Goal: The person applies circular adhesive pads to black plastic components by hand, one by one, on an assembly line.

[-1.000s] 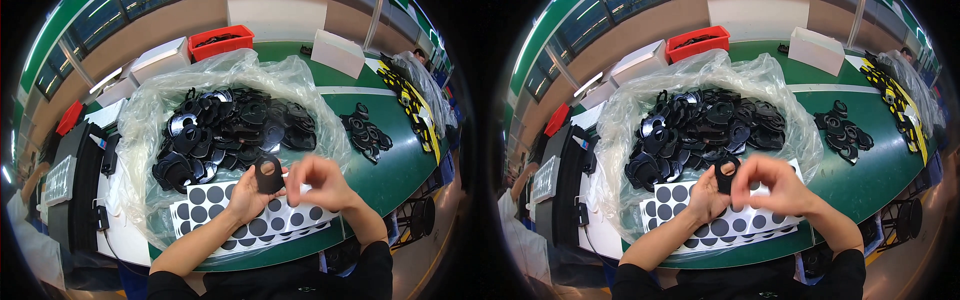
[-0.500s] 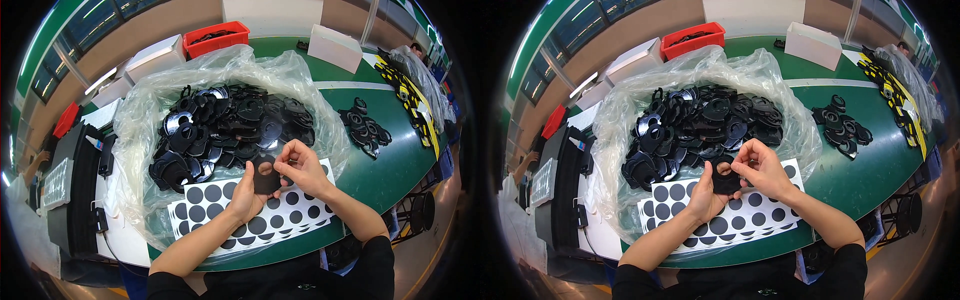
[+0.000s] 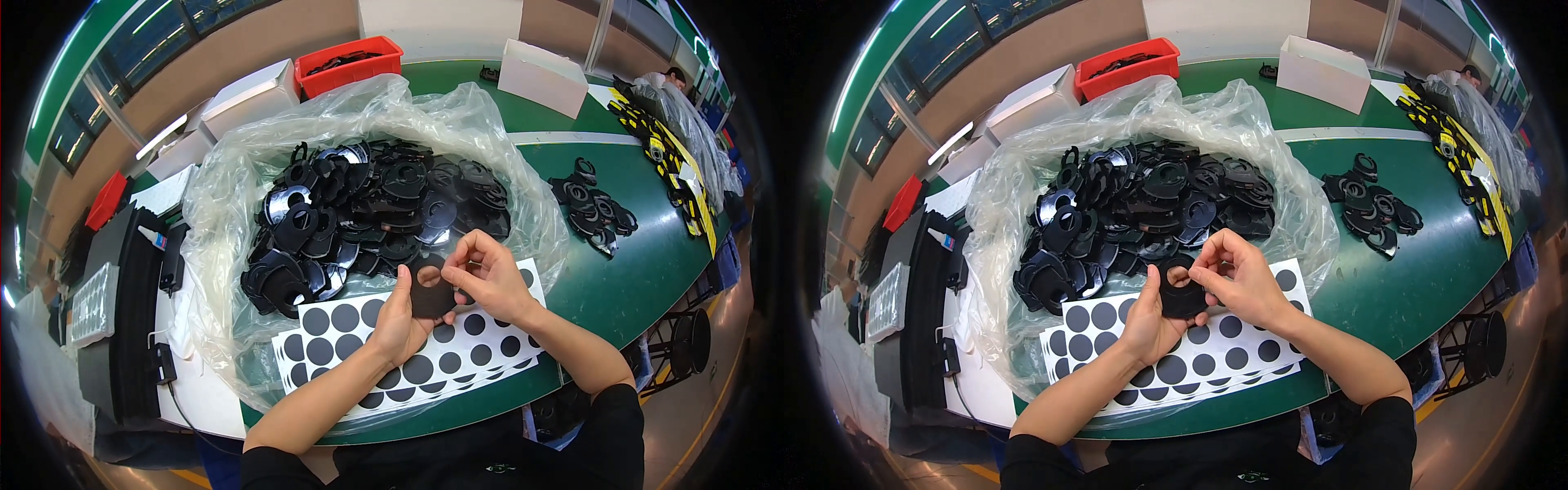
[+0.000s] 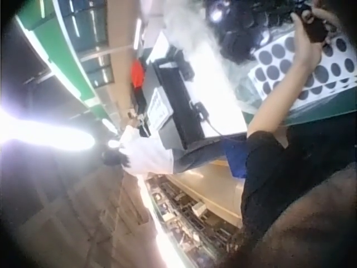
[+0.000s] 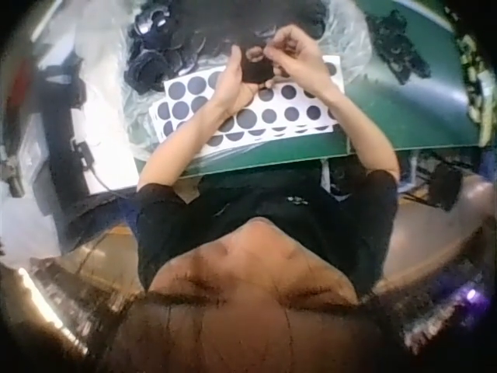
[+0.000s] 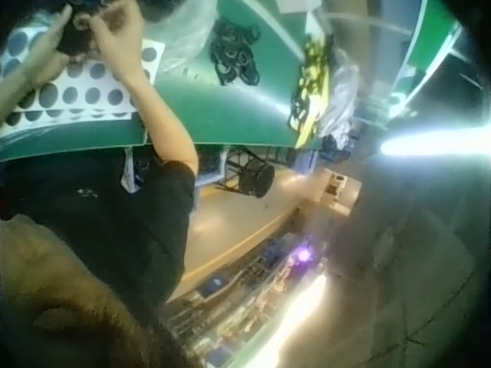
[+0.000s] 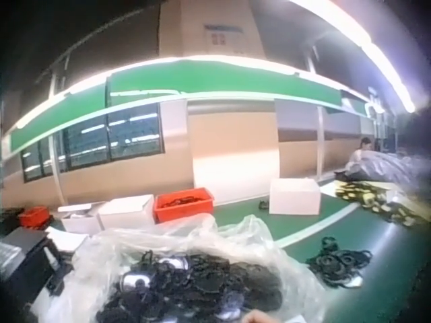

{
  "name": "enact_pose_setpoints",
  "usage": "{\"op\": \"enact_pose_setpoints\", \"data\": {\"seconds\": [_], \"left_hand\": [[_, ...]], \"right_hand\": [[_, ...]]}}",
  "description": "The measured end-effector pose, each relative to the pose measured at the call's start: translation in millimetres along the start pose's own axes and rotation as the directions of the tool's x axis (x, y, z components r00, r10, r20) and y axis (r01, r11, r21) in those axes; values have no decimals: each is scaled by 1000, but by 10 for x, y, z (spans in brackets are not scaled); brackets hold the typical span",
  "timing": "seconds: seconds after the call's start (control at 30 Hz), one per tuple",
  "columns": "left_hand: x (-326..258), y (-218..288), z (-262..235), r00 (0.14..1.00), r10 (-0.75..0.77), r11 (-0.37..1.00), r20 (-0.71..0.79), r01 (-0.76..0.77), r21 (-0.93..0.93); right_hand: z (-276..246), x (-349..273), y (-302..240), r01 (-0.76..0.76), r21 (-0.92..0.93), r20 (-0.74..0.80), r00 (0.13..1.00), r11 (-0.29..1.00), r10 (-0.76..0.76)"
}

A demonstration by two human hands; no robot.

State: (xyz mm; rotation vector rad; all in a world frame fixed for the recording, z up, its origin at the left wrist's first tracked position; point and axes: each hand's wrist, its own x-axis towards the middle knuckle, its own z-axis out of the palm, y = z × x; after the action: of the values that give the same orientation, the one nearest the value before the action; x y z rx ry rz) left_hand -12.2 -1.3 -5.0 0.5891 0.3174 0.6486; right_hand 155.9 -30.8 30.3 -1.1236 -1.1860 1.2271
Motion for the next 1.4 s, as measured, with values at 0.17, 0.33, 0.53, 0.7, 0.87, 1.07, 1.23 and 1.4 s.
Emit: {"op": "enact_pose_setpoints", "data": {"seconds": [0.17,0.33,0.53,0.7,0.87,1.07,1.23,1.4], "left_hand": [[-4,11,32,999,25,1000,25,-24,-11],[-7,0,69,997,21,997,-71,-16,80],[-12,1,53,993,17,999,-119,-11,47],[-6,-18,10,996,15,999,-89,-11,46],[-21,5,75,990,53,997,-130,-46,54],[-18,-27,29,997,62,991,-53,-56,118],[-15,-55,33,1000,10,984,1,-10,179],[-21,-55,19,1000,-28,972,-11,30,233]], "right_hand": [[26,-9,8,51,-12,-15,999,999,-51],[27,-20,6,40,-35,-28,999,999,-41],[20,-26,15,58,-59,16,998,997,-57],[-17,-4,80,375,-441,53,918,815,-394],[47,-25,17,626,-753,327,624,203,-709],[43,-22,-53,435,-693,50,825,575,-563],[-13,-7,-66,-12,-187,-90,996,982,-5],[2,15,-135,-129,-266,-118,988,955,101]]}}
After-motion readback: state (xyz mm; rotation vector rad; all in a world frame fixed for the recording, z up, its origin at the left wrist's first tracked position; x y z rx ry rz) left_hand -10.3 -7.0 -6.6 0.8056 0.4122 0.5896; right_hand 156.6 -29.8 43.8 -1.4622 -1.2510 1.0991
